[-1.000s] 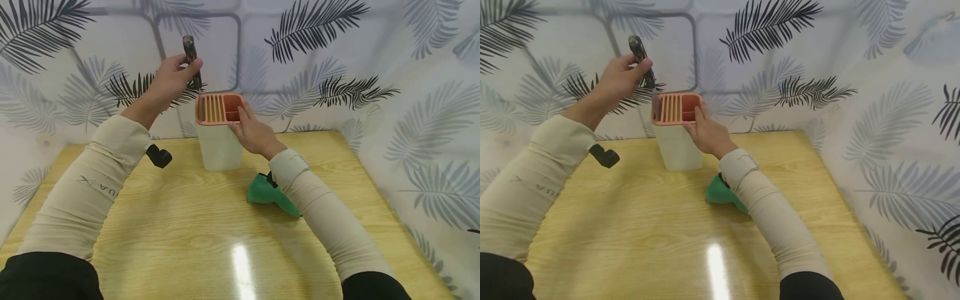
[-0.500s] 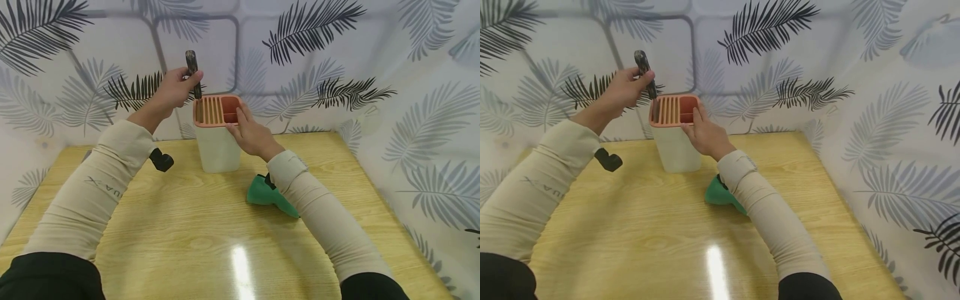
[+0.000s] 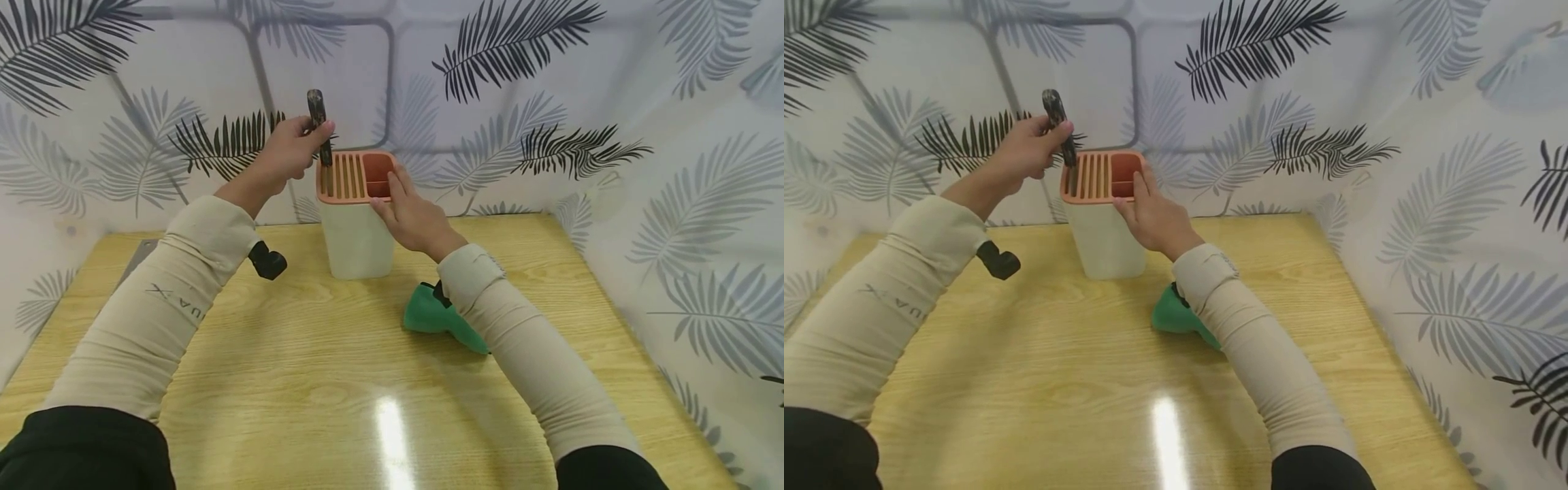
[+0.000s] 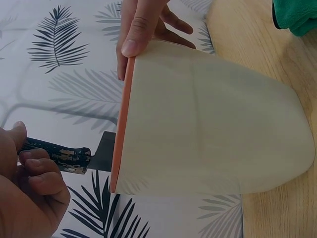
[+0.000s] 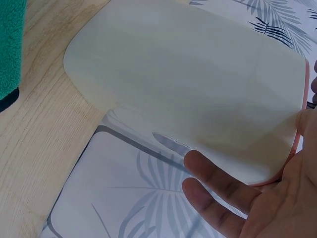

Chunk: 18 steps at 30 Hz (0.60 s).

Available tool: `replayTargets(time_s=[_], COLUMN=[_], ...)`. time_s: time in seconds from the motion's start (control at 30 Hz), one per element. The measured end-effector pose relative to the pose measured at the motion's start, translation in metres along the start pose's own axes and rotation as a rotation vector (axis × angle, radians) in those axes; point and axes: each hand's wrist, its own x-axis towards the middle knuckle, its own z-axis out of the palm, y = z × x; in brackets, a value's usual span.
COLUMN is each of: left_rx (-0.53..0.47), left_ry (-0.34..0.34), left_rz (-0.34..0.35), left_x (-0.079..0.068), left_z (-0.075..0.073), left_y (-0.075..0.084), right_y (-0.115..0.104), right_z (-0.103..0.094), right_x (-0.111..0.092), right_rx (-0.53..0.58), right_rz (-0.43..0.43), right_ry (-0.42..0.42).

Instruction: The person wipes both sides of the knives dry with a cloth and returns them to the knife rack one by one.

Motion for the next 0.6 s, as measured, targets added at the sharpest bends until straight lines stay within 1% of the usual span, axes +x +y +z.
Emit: replayTargets(time_s=[0.1,0.33,0.6], left_rx=[0.007,-0.018,0.026], left_ry=[-0.005,0.001,-0.005], left_rz=[-0.004,-0.011,-0.041], left_x=[0.0013,0.0023,0.003], left_z=[0.0,0.0017,0.0074], left_y=[-0.0025,-0.0065,-0.0077], right_y=[-0.001,-0.0015,0.0004], right_z=[-0.0001,-0.0006,0.0002], right_x=[0.0,0.0013,0.0002], right_rx=[-0.003,-0.014,-0.005], right_rz=[0.001,-0.001,0.005], right_ry=[-0.003,-0.004,0.004])
